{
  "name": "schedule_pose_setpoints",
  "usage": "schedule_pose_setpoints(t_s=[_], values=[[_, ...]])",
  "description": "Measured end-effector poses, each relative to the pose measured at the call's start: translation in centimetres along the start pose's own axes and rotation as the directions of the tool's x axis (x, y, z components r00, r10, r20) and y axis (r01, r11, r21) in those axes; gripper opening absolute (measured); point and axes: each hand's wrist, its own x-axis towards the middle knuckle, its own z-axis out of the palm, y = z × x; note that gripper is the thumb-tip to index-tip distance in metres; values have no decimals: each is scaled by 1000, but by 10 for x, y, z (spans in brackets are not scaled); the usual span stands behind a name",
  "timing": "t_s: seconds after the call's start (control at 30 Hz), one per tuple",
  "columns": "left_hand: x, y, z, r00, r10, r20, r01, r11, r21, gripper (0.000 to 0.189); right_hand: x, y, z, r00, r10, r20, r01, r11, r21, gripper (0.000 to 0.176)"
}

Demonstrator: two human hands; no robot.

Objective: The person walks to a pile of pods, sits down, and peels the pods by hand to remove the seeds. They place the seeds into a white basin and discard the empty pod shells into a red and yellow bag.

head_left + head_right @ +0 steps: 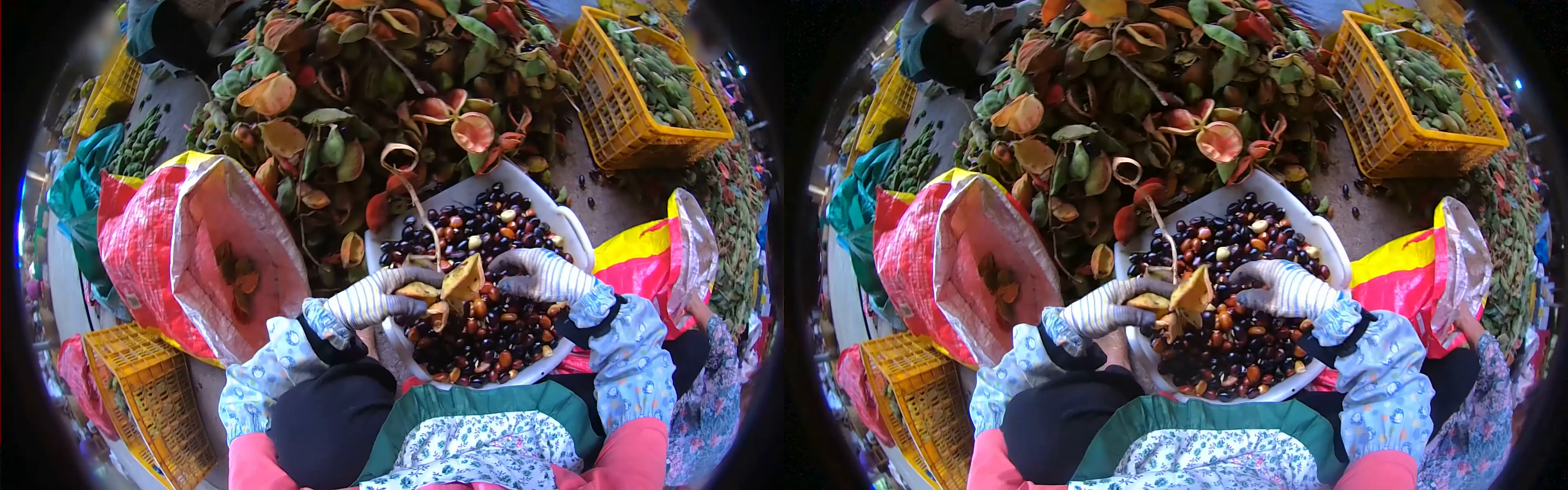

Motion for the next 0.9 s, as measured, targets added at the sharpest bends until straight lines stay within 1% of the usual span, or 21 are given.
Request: schedule_pose_setpoints(t_s=[0.03, 0.07, 0.13, 0.17, 0.2, 0.27, 0.3, 0.33, 0.37, 0.4, 0.43, 0.47, 0.53, 0.57, 0.67, 0.7, 0.73, 0.8, 0.83, 0.87, 0.9], values=[[-4, 2, -3, 1000, 15, -22, -18, 994, -106, 50, 2, -1, 2, 999, -26, -30, 31, 984, 176, 35], [-8, 4, -7, 998, 33, -47, -42, 977, -207, 51, 2, -4, 2, 1000, -17, -6, 18, 966, 259, 32], [-18, 14, -11, 987, 103, -127, -154, 846, -511, 49, 3, -15, -1, 998, -65, 14, 61, 977, 203, 31], [-23, 15, -14, 983, 105, -148, -166, 846, -506, 49, 4, -19, -1, 996, -88, -2, 88, 984, 158, 29], [-28, 13, -19, 964, 122, -237, -242, 771, -589, 47, 4, -19, 0, 998, -53, -14, 55, 974, 219, 28], [-42, 10, -30, 900, 132, -415, -409, 583, -702, 44, 3, -33, -7, 1000, 3, -18, 0, 987, 159, 28], [-51, 8, -38, 890, 135, -436, -426, 583, -691, 44, 3, -37, -12, 1000, 1, -28, 3, 991, 137, 28], [-61, 8, -47, 874, 172, -454, -470, 534, -703, 45, 3, -41, -17, 996, 90, -24, -84, 981, 175, 28], [-70, 9, -54, 856, 209, -472, -511, 482, -712, 47, 4, -50, -23, 996, 73, -47, -68, 993, 101, 28], [-73, 10, -57, 772, 184, -609, -608, 493, -622, 50, 3, -63, -30, 996, 56, -71, -54, 998, 28, 28], [-84, 20, -55, 781, 197, -593, -610, 446, -655, 46, 4, -77, -36, 986, 155, -66, -148, 983, 105, 27], [-94, 29, -52, 791, 213, -573, -606, 398, -689, 42, 12, -73, -33, 988, 104, -113, -83, 981, 173, 33], [-97, 23, -53, 773, 187, -607, -613, 465, -638, 49, 14, -107, -23, 980, 117, -160, -46, 920, 389, 43], [-90, 20, -51, 789, 210, -577, -608, 406, -683, 49, 19, -122, -15, 988, -29, -152, 92, 901, 423, 51], [-80, 24, -29, 830, 198, -521, -541, 511, -668, 51, 42, -136, 19, 961, -204, -187, 259, 903, 343, 50], [-77, 32, -18, 847, 222, -483, -524, 503, -687, 54, 47, -141, 28, 976, -142, -163, 199, 881, 429, 47], [-68, 28, -18, 853, 203, -482, -506, 552, -663, 56, 52, -144, 36, 988, -86, -130, 141, 848, 511, 44], [-72, 25, -22, 878, 319, -356, -477, 622, -621, 58, 59, -131, 42, 959, -187, -211, 258, 886, 386, 32], [-78, 30, -17, 877, 293, -380, -467, 702, -537, 74, 56, -134, 37, 967, -173, -188, 230, 912, 341, 28], [-82, 21, -17, 836, 324, -443, -506, 768, -394, 74, 52, -136, 30, 973, -158, -168, 202, 934, 293, 24], [-92, 16, -22, 861, 283, -423, -411, 876, -251, 69, 51, -127, 26, 991, 33, -126, 21, 915, 403, 21]])
